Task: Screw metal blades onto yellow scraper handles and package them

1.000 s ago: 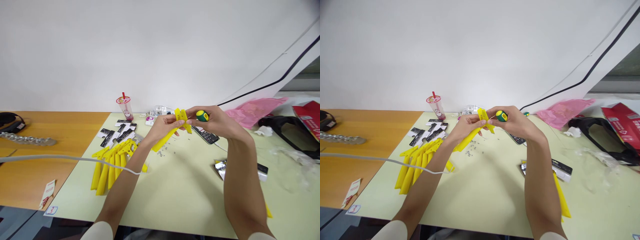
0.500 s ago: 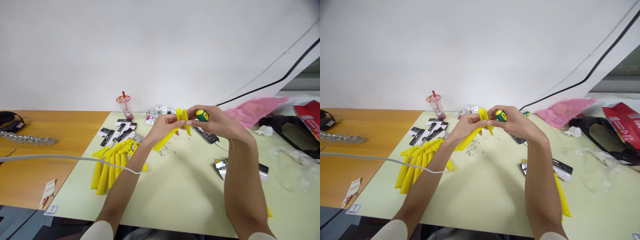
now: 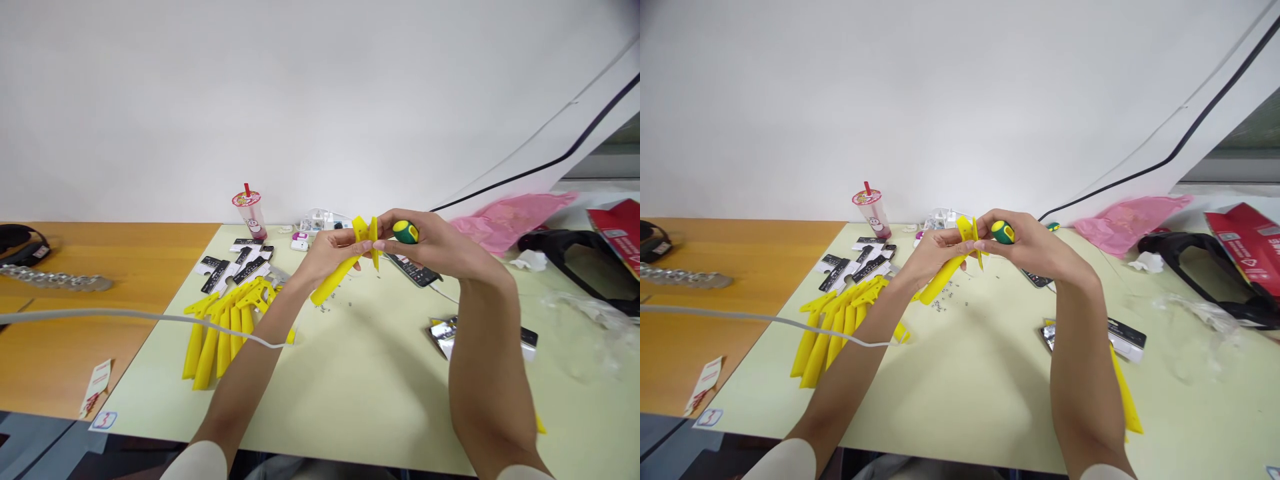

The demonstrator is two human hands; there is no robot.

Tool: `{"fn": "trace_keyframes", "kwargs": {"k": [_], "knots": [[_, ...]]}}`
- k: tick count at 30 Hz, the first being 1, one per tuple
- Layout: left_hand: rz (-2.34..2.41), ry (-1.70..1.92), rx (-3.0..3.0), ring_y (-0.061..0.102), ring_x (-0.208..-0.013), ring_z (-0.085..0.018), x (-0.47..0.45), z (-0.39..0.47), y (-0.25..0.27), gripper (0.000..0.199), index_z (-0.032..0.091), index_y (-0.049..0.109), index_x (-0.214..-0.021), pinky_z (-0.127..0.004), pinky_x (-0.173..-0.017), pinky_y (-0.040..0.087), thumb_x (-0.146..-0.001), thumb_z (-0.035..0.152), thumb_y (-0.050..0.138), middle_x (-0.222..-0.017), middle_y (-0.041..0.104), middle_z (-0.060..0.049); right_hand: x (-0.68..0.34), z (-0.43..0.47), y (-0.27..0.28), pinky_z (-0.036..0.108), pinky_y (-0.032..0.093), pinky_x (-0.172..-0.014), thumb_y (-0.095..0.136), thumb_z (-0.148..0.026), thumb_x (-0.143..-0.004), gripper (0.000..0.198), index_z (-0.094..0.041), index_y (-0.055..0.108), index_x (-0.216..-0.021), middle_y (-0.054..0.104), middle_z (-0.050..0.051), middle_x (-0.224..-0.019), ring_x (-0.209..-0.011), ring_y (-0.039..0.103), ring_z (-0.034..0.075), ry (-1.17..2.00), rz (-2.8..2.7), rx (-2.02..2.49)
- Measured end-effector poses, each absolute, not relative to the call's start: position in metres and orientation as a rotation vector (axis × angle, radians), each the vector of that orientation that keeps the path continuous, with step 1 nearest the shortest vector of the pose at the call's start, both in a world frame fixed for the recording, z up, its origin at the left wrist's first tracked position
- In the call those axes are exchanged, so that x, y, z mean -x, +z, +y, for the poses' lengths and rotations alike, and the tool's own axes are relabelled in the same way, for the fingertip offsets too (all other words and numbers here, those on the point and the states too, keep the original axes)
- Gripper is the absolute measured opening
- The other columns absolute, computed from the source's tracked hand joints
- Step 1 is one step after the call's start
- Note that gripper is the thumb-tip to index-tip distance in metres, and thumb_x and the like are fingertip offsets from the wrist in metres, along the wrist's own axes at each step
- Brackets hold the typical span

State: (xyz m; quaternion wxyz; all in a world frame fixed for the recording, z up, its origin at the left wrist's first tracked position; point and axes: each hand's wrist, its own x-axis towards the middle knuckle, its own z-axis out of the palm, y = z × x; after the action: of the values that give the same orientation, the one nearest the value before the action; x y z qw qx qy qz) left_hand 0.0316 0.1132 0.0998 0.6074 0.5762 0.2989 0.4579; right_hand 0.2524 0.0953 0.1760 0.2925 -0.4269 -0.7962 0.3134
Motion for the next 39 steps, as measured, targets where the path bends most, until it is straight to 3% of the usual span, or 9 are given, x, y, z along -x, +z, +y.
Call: {"fn": "trace_keyframes", "kwargs": {"k": [11, 17, 25, 29, 32, 39], "knots": [[0.742, 1.189, -1.382, 0.075, -0.088, -0.02, -0.033, 0.107, 0.107, 0.046, 0.017, 0.088, -0.1, -0.028, -0.065, 0.056, -0.081, 0.058, 0.095, -0.101, 0.084, -0.011, -0.247, 0.093, 0.176, 0.036, 0.036, -0.059, 0.083, -0.071, -0.089, 0.045, -0.026, 0.076, -0.091, 0.059, 0.0, -0.074, -0.062, 0.043, 0.015, 0.733, -1.98, 1.221], [0.735, 1.174, -1.411, 0.08, -0.096, -0.025, -0.027, 0.109, 0.106, 0.046, 0.016, 0.086, -0.103, -0.029, -0.067, 0.059, -0.085, 0.059, 0.092, -0.108, 0.085, -0.013, -0.242, 0.097, 0.174, 0.037, 0.039, -0.058, 0.084, -0.071, -0.086, 0.046, -0.026, 0.08, -0.089, 0.066, 0.003, -0.077, -0.062, 0.048, 0.016, 0.669, -1.924, 1.241], [0.761, 0.945, -1.463, 0.083, -0.105, -0.028, -0.017, 0.111, 0.103, 0.047, 0.018, 0.085, -0.122, -0.027, -0.069, 0.06, -0.094, 0.056, 0.085, -0.122, 0.084, -0.017, -0.242, 0.103, 0.166, 0.037, 0.042, -0.061, 0.084, -0.067, -0.089, 0.042, -0.026, 0.082, -0.093, 0.072, 0.004, -0.083, -0.07, 0.054, 0.019, 0.617, -1.999, 1.275], [0.759, 0.936, -1.48, 0.083, -0.105, -0.028, -0.015, 0.113, 0.103, 0.047, 0.017, 0.086, -0.118, -0.027, -0.069, 0.061, -0.093, 0.057, 0.086, -0.119, 0.085, -0.017, -0.24, 0.106, 0.165, 0.035, 0.042, -0.056, 0.093, -0.068, -0.079, 0.048, -0.025, 0.081, -0.097, 0.073, 0.004, -0.085, -0.064, 0.052, 0.016, 0.671, -1.893, 1.302], [0.754, 0.912, -1.489, 0.083, -0.105, -0.028, -0.014, 0.114, 0.105, 0.045, 0.016, 0.086, -0.115, -0.028, -0.068, 0.061, -0.091, 0.055, 0.088, -0.118, 0.085, -0.018, -0.24, 0.112, 0.162, 0.033, 0.042, -0.053, 0.097, -0.069, -0.073, 0.053, -0.022, 0.078, -0.089, 0.074, 0.005, -0.083, -0.063, 0.052, 0.015, 0.687, -1.819, 1.274], [0.736, 0.851, -1.5, 0.083, -0.101, -0.027, -0.016, 0.113, 0.102, 0.043, 0.016, 0.086, -0.111, -0.026, -0.066, 0.061, -0.091, 0.053, 0.089, -0.115, 0.085, -0.018, -0.24, 0.121, 0.156, 0.03, 0.033, -0.042, 0.097, -0.071, -0.07, 0.053, -0.022, 0.079, -0.083, 0.06, 0.0, -0.068, -0.053, 0.041, 0.011, 0.81, -1.785, 1.277]]}}
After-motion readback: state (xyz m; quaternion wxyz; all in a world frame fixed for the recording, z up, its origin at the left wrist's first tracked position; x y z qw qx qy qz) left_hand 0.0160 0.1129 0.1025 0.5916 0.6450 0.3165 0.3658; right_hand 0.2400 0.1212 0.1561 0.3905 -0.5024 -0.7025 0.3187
